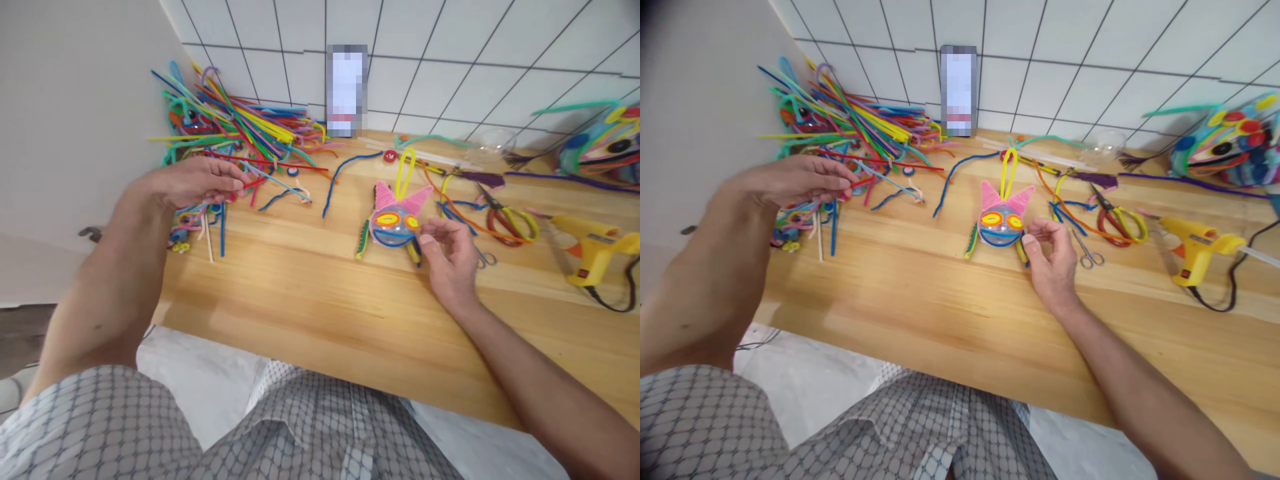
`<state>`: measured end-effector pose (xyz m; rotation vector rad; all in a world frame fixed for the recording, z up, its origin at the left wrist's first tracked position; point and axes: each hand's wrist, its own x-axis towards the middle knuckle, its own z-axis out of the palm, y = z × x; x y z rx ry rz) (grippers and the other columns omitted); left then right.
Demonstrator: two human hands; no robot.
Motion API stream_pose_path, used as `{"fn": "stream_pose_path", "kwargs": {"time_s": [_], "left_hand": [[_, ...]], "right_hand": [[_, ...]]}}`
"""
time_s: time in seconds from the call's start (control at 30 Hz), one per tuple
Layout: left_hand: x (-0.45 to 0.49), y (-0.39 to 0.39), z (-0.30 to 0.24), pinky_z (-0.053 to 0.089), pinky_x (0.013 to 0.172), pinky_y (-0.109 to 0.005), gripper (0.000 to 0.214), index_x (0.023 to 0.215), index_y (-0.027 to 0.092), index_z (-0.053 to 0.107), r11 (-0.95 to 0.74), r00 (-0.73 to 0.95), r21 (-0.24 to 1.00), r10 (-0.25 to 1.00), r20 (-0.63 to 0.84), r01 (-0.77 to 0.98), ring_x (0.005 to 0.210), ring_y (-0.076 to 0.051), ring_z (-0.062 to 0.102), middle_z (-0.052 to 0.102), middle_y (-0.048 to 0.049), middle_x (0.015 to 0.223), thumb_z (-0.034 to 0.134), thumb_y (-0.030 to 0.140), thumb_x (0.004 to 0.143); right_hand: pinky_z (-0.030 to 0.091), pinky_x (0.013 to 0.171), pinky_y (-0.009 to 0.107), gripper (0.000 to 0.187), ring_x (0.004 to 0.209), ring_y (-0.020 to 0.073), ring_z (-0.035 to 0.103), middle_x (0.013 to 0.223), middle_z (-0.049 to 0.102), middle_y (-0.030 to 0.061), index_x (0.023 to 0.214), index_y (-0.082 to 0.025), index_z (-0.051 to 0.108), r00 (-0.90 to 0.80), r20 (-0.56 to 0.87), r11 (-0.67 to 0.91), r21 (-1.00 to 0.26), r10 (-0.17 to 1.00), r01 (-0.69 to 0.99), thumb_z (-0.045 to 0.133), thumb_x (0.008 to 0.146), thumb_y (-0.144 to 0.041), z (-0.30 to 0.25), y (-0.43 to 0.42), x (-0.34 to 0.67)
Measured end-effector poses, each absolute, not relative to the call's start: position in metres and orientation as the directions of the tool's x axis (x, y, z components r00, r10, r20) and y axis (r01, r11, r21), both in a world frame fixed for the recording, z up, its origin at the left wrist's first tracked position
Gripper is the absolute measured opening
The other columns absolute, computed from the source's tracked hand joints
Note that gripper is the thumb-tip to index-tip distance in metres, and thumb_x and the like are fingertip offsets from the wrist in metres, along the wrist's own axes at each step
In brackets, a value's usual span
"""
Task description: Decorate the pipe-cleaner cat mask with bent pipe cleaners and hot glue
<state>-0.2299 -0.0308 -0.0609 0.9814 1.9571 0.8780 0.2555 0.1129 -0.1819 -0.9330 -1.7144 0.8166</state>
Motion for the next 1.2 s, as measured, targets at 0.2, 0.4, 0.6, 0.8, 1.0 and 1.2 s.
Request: {"fn": "stream_pose_path", "kwargs": {"time_s": [0.2, 0.4, 0.6, 0.8, 1.0, 1.2], "left_hand": [[-0.203, -0.026, -0.053, 0.021, 0.052, -0.023, 0.025, 0.102, 0.017, 0.075, 0.283, -0.277, 0.958, 0.918, -0.286, -0.051, 0.057, -0.006, 0.032, 0.071, 0.0026, 0.076, 0.095, 0.021, 0.087], [-0.138, -0.017, -0.057, 0.027, 0.046, -0.022, 0.042, 0.102, 0.017, 0.085, 0.284, -0.028, 0.951, 0.957, -0.29, -0.124, 0.053, -0.006, 0.043, 0.078, -0.0009, 0.079, 0.11, 0.033, 0.072], [-0.043, -0.021, -0.072, 0.037, 0.048, -0.021, 0.032, 0.098, 0.018, 0.087, 0.423, 0.24, 0.905, 0.884, -0.4, -0.052, 0.053, -0.007, 0.05, 0.081, -0.0014, 0.08, 0.103, 0.035, 0.076], [-0.001, -0.021, -0.084, 0.04, 0.052, -0.022, 0.031, 0.107, 0.017, 0.084, 0.438, 0.351, 0.898, 0.849, -0.395, -0.049, 0.057, -0.008, 0.052, 0.08, -0.0014, 0.086, 0.091, 0.037, 0.084], [-0.01, -0.016, -0.08, 0.038, 0.055, -0.024, 0.036, 0.097, 0.018, 0.076, 0.421, 0.37, 0.893, 0.814, -0.448, 0.157, 0.059, -0.01, 0.051, 0.073, 0.0001, 0.079, 0.087, 0.05, 0.088], [-0.007, -0.031, -0.07, 0.036, 0.062, -0.026, 0.046, 0.121, 0.019, 0.076, 0.124, 0.18, 0.908, 0.961, -0.211, 0.401, 0.068, -0.014, 0.048, 0.059, 0.0047, 0.076, 0.076, 0.06, 0.099]], "right_hand": [[0.064, 0.099, 0.051, 0.03, 0.103, 0.0261, 0.079, 0.113, 0.084, 0.0063, 0.126, -0.026, 0.075, -0.167, 0.539, 0.564, -0.796, 0.825, 0.219, 0.079, 0.1, -0.041, -0.186, 0.115, 0.256], [0.064, 0.103, 0.055, 0.035, 0.115, 0.0317, 0.078, 0.124, 0.081, 0.0078, 0.137, -0.032, 0.072, -0.341, 0.81, 0.876, -0.41, 0.477, 0.252, 0.078, 0.103, -0.038, -0.165, 0.103, 0.27], [0.067, 0.094, 0.052, 0.043, 0.112, 0.0326, 0.081, 0.13, 0.084, 0.0123, 0.148, -0.033, 0.068, -0.594, 0.775, 0.976, -0.163, 0.215, 0.142, 0.075, 0.107, -0.045, -0.141, 0.063, 0.262], [0.063, 0.076, 0.041, 0.024, 0.086, 0.0245, 0.083, 0.103, 0.089, 0.006, 0.131, -0.029, 0.075, -0.626, 0.742, 0.97, -0.217, 0.238, 0.111, 0.075, 0.109, -0.021, -0.143, 0.062, 0.252], [0.058, 0.071, 0.038, 0.009, 0.077, 0.0205, 0.078, 0.09, 0.086, 0.0025, 0.114, -0.027, 0.076, -0.62, 0.738, 0.963, -0.238, 0.266, 0.13, 0.071, 0.112, -0.02, -0.136, 0.07, 0.256], [0.053, 0.07, 0.038, 0.011, 0.075, 0.0188, 0.073, 0.085, 0.083, 0.0015, 0.105, -0.025, 0.076, -0.65, 0.735, 0.981, -0.141, 0.192, 0.13, 0.071, 0.111, -0.017, -0.137, 0.064, 0.249]]}}
